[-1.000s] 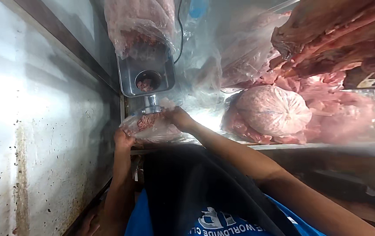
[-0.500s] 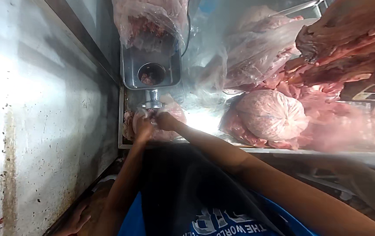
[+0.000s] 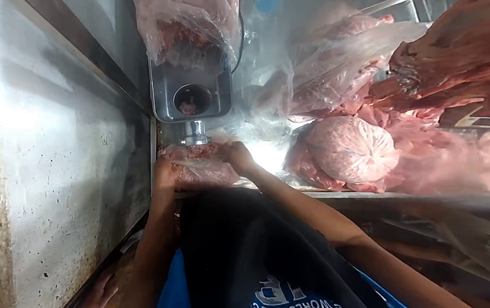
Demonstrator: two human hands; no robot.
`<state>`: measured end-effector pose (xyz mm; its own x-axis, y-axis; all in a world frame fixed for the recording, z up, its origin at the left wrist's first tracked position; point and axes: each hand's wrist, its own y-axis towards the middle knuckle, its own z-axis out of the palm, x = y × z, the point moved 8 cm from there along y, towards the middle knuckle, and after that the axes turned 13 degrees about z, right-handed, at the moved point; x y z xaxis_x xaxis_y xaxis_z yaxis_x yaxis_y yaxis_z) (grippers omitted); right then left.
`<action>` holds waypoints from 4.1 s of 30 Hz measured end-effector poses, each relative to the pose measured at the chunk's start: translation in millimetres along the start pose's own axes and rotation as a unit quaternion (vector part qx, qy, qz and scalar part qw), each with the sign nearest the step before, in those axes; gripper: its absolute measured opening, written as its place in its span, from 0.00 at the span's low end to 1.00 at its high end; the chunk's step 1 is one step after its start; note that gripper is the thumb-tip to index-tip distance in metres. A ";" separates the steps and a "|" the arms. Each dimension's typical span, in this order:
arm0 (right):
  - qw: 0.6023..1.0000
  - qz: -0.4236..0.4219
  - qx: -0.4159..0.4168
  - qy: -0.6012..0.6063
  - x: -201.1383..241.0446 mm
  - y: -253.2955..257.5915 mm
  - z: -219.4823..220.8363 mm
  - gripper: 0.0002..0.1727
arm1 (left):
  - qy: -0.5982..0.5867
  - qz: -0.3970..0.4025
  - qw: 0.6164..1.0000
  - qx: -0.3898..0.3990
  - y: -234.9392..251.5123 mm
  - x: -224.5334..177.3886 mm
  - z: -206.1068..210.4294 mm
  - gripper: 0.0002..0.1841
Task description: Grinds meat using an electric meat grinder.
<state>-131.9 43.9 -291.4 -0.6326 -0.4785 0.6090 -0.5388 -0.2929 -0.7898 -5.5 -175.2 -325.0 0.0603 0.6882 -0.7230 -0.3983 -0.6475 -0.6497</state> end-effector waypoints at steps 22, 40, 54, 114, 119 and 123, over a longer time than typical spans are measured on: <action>0.999 -0.006 0.041 0.016 27.8 -36.4 -8.3 0.11 | 0.316 0.116 0.931 0.144 -63.8 -26.0 7.4 0.19; 0.989 0.022 0.020 -0.147 -0.4 7.7 -12.2 0.17 | 0.275 0.086 0.955 0.073 -48.8 -31.0 -4.5 0.17; 0.916 -0.246 -0.141 -0.284 175.3 -119.5 -62.6 0.17 | 0.105 0.033 0.992 0.060 -30.2 -13.9 30.4 0.20; 0.790 -0.241 -0.238 -0.511 300.9 -11.2 23.8 0.22 | 0.497 0.575 0.546 0.352 5.1 -296.0 382.7 0.34; 0.779 -0.244 -0.252 -0.520 313.9 -4.0 25.2 0.24 | 0.423 0.549 0.641 0.332 1.3 -325.3 397.4 0.23; 0.767 -0.279 -0.261 -0.516 314.6 -19.8 38.9 0.24 | 0.384 0.533 0.632 0.410 -38.2 -337.8 403.0 0.19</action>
<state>-298.6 -133.1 -87.1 0.4083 -0.8787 0.2475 -0.8855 -0.4470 -0.1264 -379.5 -251.1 38.8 -0.3412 -0.5633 -0.7525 -0.9092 -0.0053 0.4163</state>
